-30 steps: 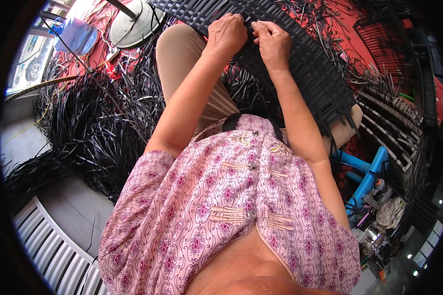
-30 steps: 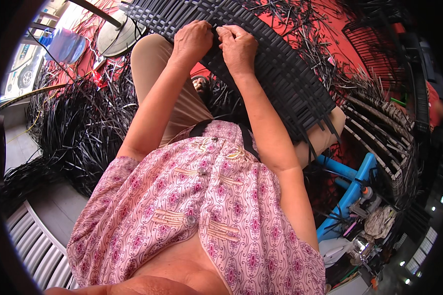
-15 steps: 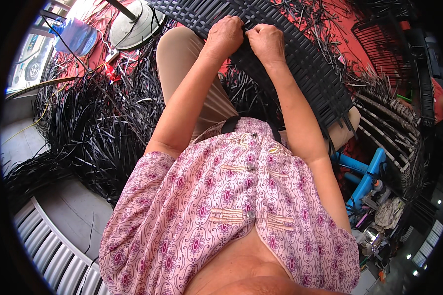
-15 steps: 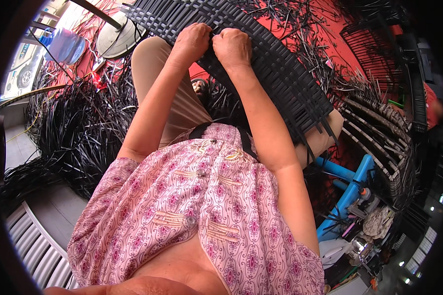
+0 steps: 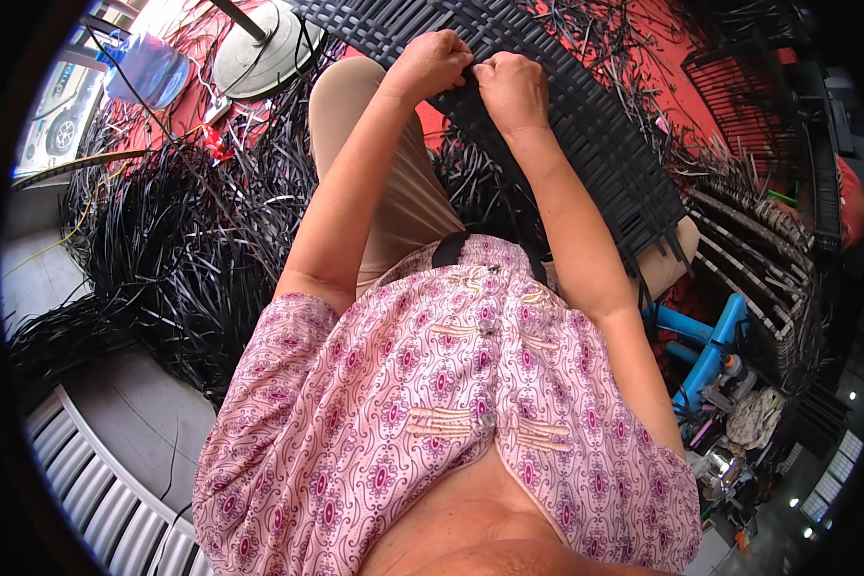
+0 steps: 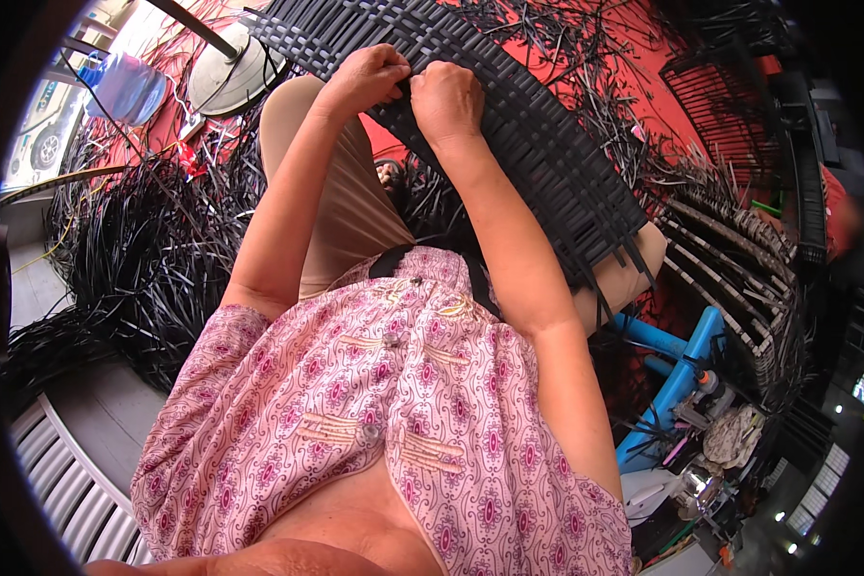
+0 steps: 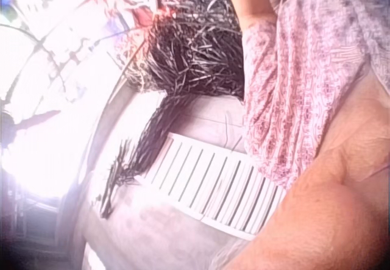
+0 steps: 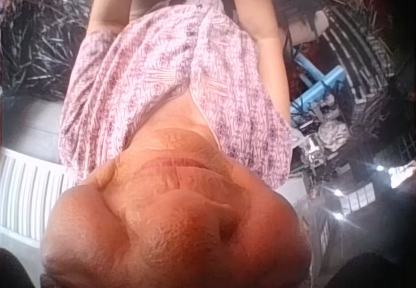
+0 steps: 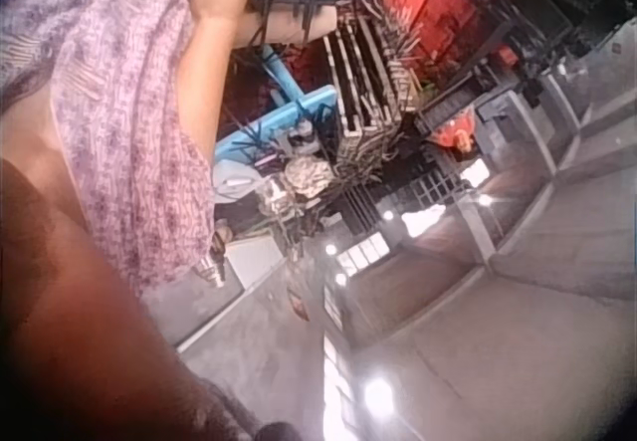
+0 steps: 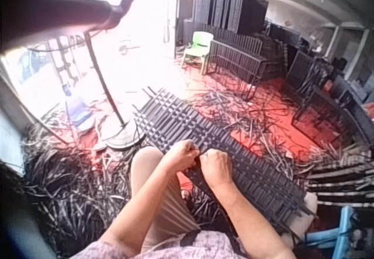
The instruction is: The person weaves a black plastic mat by hand, interlacing strips through a frame and adjusting the weave. They occasionally reposition the mat and continue weaving across its surface.
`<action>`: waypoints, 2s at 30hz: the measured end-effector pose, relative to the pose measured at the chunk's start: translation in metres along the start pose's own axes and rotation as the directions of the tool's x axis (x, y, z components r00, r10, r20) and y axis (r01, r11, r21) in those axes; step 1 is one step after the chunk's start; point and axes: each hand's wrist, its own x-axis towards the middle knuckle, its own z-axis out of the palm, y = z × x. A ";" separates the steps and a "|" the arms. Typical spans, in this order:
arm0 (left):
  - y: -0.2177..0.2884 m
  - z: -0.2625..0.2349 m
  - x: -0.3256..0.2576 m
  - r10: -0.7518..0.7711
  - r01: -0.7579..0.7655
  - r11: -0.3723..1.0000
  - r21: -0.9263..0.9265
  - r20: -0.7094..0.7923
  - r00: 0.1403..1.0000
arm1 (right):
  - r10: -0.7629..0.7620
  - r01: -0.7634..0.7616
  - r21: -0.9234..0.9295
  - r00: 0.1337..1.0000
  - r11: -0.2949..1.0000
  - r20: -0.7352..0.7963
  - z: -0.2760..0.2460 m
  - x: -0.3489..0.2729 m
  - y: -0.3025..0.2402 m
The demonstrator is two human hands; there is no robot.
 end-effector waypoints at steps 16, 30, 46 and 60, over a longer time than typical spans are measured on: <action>0.006 -0.063 -0.014 0.027 -0.088 0.953 -0.290 -0.207 0.978 | -0.204 0.272 0.231 0.938 0.934 -0.281 -0.002 0.004 -0.008; -0.001 -0.049 -0.012 0.132 -0.156 0.886 -0.437 -0.085 0.988 | -0.022 0.062 0.731 0.998 0.680 -0.064 0.010 -0.011 -0.008; 0.035 0.007 0.064 0.400 -0.279 0.848 0.451 -0.200 0.894 | -0.385 0.468 0.447 0.883 0.763 -0.267 0.029 -0.026 0.002; 0.030 0.003 0.078 0.206 -0.183 0.972 0.146 -0.164 0.965 | -0.431 0.497 0.450 0.868 0.742 -0.247 0.031 -0.032 0.003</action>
